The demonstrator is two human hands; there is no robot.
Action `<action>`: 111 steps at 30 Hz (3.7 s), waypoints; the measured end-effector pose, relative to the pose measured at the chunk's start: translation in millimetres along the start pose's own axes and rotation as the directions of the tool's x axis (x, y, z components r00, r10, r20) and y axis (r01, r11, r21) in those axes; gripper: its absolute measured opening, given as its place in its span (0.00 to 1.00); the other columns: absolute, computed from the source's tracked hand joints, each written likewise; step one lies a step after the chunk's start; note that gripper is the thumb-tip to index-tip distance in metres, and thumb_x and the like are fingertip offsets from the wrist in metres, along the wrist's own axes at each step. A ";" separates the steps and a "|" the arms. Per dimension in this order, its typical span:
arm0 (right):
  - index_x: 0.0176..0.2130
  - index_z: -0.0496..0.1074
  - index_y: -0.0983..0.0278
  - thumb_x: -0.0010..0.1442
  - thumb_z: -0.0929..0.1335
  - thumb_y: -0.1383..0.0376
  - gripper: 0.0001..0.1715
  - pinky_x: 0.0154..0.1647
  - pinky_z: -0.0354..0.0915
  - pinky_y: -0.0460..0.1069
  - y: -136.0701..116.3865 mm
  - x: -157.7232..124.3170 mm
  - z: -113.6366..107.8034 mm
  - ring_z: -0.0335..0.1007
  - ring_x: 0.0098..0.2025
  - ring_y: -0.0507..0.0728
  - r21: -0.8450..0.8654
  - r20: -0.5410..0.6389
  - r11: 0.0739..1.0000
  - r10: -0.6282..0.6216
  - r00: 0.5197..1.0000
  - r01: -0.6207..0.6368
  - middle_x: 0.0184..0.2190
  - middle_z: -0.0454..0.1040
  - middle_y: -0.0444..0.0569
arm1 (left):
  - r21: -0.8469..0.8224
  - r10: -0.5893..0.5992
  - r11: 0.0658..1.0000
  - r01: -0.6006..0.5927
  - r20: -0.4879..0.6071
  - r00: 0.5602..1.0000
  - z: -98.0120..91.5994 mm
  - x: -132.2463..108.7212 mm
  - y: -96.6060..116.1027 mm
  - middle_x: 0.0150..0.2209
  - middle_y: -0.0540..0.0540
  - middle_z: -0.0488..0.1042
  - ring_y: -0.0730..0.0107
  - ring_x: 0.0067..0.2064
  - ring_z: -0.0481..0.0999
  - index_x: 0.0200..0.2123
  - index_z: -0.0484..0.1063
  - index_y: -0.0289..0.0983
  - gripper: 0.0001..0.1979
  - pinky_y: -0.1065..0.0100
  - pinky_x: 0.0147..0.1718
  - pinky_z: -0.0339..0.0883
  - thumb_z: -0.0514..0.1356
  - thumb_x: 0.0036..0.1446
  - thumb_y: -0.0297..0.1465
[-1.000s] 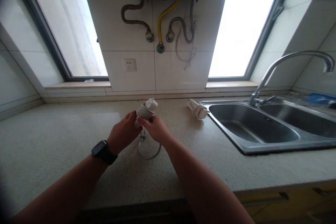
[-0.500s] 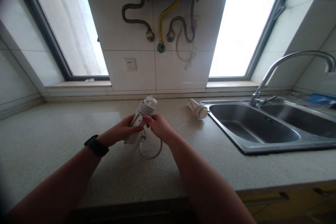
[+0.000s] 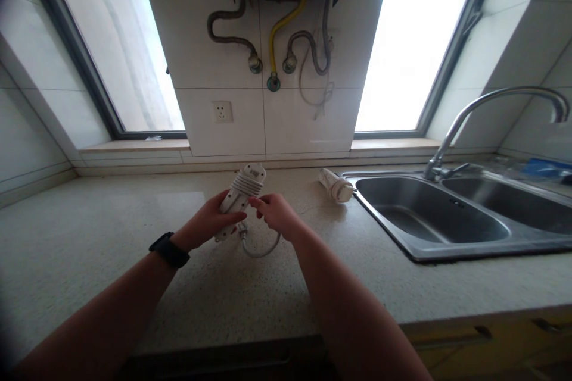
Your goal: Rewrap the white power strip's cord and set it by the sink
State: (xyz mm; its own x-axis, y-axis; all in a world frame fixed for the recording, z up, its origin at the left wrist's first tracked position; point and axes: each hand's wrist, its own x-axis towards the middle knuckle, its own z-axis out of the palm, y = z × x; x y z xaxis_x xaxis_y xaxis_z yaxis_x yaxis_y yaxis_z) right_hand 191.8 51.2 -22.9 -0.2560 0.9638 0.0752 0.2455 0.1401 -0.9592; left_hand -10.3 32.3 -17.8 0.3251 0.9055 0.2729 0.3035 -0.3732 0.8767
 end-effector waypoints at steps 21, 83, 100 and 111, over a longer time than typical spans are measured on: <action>0.23 0.67 0.64 0.58 0.70 0.48 0.25 0.25 0.46 0.48 -2.6 -1.5 -2.8 0.51 0.23 0.50 -0.383 -0.236 0.921 -0.171 0.957 0.070 0.18 0.58 0.39 | 0.370 0.138 0.926 -0.076 -0.143 0.980 -4.2 -0.8 6.5 0.39 0.46 0.78 0.62 0.38 0.76 0.51 0.70 0.41 0.23 0.63 0.37 0.67 0.66 0.52 0.40; 0.26 0.70 0.64 0.64 0.63 0.60 0.18 0.27 0.49 0.48 -12.7 -8.3 1.6 0.56 0.26 0.51 -0.482 -0.208 0.870 -0.234 0.950 0.109 0.22 0.66 0.45 | -0.262 -0.039 0.964 0.035 -0.010 0.999 7.5 -0.8 4.9 0.37 0.47 0.72 0.68 0.33 0.75 0.50 0.64 0.38 0.21 0.65 0.31 0.71 0.63 0.60 0.43; 0.37 0.70 0.64 0.66 0.63 0.60 0.11 0.17 0.53 0.43 -30.6 -29.3 6.3 0.65 0.16 0.49 -0.313 0.109 0.945 -0.057 0.992 0.089 0.17 0.60 0.38 | 0.451 0.165 0.893 0.010 -0.347 0.923 -7.7 6.9 -9.0 0.40 0.42 0.77 0.57 0.41 0.77 0.49 0.67 0.39 0.17 0.62 0.39 0.65 0.59 0.61 0.42; 0.35 0.73 0.65 0.67 0.62 0.58 0.16 0.25 0.52 0.45 -28.8 -29.1 7.8 0.58 0.23 0.49 -0.392 0.114 0.874 -0.263 0.958 0.287 0.22 0.62 0.41 | -0.368 -0.231 0.924 0.108 -0.310 0.922 -19.1 13.8 -11.8 0.28 0.49 0.73 0.67 0.23 0.75 0.42 0.68 0.37 0.22 0.68 0.21 0.67 0.63 0.55 0.48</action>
State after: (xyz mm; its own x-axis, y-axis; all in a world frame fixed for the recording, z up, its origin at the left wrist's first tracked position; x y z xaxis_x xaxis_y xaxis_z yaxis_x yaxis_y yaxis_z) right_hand 184.9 17.3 0.4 -0.4167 0.8604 0.2934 0.5081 0.4881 -0.7097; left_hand -26.5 53.1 -16.8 -0.0480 0.9840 0.1717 -0.0139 -0.1725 0.9849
